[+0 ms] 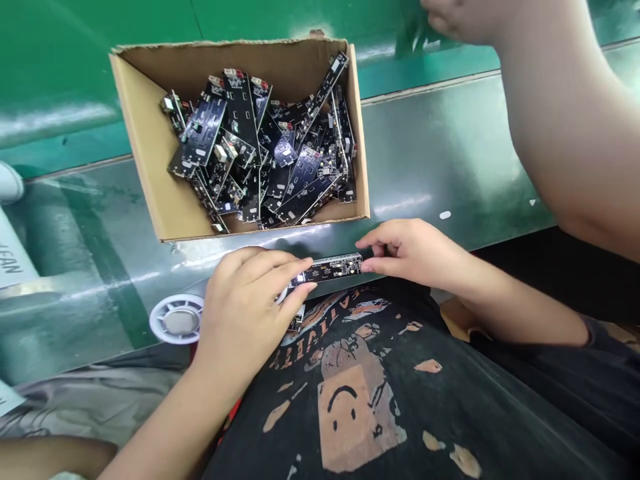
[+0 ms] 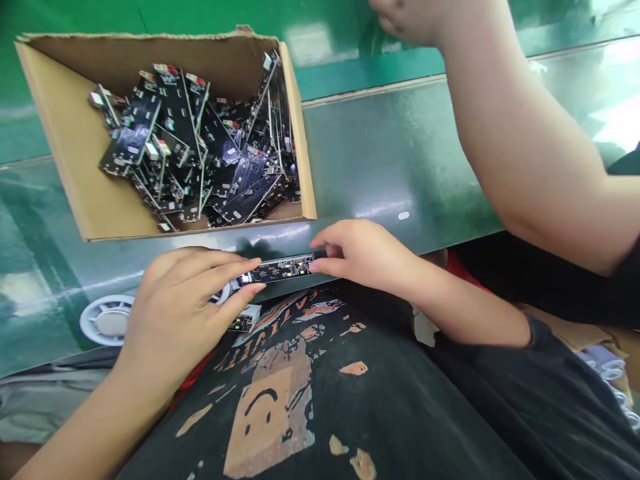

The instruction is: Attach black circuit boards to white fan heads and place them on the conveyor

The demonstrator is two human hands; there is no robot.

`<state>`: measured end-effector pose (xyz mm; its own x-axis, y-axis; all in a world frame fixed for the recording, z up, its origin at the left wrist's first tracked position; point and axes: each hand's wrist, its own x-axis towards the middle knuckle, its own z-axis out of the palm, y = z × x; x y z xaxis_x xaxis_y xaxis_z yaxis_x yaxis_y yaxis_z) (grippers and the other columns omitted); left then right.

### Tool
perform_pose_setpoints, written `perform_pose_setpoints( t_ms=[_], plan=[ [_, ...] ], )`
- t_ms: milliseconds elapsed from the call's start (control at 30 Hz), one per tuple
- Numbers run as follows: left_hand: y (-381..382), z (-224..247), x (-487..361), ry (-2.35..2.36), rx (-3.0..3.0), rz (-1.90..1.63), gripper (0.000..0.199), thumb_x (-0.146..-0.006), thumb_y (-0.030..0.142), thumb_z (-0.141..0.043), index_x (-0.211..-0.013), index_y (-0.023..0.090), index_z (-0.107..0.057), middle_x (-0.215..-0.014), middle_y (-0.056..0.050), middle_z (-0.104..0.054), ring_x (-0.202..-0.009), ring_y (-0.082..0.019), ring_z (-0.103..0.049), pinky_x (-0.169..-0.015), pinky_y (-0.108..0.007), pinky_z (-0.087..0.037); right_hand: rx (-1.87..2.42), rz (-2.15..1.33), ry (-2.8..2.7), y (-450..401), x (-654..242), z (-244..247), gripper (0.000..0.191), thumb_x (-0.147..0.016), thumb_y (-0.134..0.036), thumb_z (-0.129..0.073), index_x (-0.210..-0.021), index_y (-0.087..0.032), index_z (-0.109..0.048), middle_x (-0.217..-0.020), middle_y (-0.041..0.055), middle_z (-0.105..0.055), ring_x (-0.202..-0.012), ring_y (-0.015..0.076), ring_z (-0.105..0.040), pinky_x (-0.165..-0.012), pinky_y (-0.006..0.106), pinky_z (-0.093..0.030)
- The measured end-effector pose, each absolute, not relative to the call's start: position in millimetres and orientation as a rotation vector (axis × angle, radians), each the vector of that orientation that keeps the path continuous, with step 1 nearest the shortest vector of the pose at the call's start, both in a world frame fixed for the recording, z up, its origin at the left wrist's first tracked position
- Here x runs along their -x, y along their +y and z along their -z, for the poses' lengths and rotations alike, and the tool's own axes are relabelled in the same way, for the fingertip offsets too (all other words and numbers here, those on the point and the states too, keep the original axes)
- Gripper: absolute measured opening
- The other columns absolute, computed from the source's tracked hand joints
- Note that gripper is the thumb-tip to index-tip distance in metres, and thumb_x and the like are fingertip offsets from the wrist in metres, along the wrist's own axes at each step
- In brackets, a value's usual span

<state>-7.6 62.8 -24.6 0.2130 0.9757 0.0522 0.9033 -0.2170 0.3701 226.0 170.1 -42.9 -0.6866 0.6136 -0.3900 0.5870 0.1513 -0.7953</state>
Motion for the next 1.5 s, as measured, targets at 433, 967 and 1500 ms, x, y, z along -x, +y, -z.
perform_pose_setpoints(
  t_ms=[433,967,1500],
  plan=[
    [60.3,26.0,9.9,1.740,-2.250,-0.424,0.019,-0.091,0.022,-0.063,-0.110,0.028,-0.063,-0.100,-0.002,-0.071,-0.089,-0.024,-0.062,-0.083,-0.045,-0.049,1.358,-2.694,-1.387,169.9,-217.7,53.7,0.038,-0.090,-0.016,-0.063,-0.128,-0.018,-0.061,-0.083,0.0012,-0.076,-0.061,0.0094,-0.071,-0.045,0.015,-0.049],
    [62.3,31.0,7.8,1.751,-2.298,-0.482,0.015,-0.089,0.026,-0.065,-0.103,0.021,-0.070,-0.091,-0.005,-0.071,-0.082,-0.026,-0.061,-0.080,-0.042,-0.046,1.559,-2.743,-1.255,174.6,-207.7,46.8,0.023,-0.089,-0.011,-0.064,-0.111,-0.016,-0.061,-0.064,-0.0048,-0.067,-0.056,0.0081,-0.066,-0.047,0.015,-0.049],
    [2.3,-6.2,70.7,2.026,-2.052,-0.808,0.052,-0.080,0.015,-0.061,-0.131,0.028,-0.057,-0.125,-0.005,-0.064,-0.120,-0.030,-0.060,-0.108,-0.055,-0.045,0.803,-0.611,-3.028,133.0,-179.6,40.5,0.027,-0.091,-0.027,-0.062,-0.116,-0.018,-0.066,-0.104,0.0115,-0.069,-0.091,0.0270,-0.061,-0.078,0.040,-0.048]
  ],
)
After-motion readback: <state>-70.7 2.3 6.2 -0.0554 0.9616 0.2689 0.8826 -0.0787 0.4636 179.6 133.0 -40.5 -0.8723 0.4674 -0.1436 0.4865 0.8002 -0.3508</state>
